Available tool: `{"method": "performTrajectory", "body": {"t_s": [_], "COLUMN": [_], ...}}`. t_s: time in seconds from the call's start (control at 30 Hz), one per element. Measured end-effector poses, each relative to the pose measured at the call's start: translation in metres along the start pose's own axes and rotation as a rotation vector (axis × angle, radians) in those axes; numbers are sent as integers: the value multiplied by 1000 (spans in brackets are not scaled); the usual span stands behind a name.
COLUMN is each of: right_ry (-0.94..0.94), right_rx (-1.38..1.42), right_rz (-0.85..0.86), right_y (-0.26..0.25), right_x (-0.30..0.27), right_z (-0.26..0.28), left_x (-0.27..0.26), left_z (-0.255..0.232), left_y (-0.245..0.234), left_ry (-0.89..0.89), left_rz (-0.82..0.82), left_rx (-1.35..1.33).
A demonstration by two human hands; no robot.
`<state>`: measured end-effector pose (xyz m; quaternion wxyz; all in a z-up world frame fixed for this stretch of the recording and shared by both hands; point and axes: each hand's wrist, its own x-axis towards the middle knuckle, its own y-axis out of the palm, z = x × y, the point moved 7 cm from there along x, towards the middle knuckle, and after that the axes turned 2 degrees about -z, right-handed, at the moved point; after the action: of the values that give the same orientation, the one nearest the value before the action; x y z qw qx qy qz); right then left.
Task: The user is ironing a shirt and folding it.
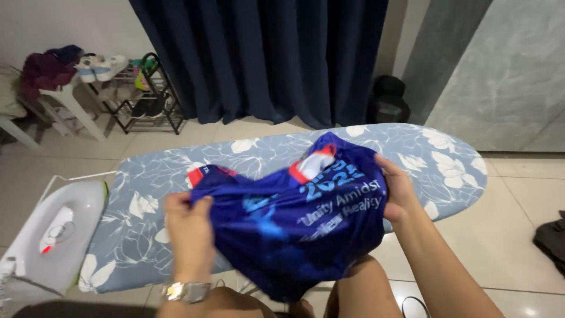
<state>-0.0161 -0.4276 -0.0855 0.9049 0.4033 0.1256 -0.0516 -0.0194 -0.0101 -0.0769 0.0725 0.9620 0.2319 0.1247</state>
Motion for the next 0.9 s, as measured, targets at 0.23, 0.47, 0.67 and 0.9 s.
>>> {"method": "performTrajectory", "body": {"t_s": [0.23,0.47,0.67,0.9], "right_ry": [-196,-226,-610,-212], "right_rx": [-74,-171,-321,-1164], "right_rz": [-93,24,55,-547], "right_y": [-19,-26,57,-111], "right_x": [7,92,80,170], "right_z": [47,115,171,88], "left_x": [42,125,147,198], "left_z": [-70,-69,-139,77], "left_y": [-52,-26,8,-74], "left_ry": [42,93,447,-44], "left_rz": [-74,31,45,-73], "left_rx": [-126,-202,-219,704]}}
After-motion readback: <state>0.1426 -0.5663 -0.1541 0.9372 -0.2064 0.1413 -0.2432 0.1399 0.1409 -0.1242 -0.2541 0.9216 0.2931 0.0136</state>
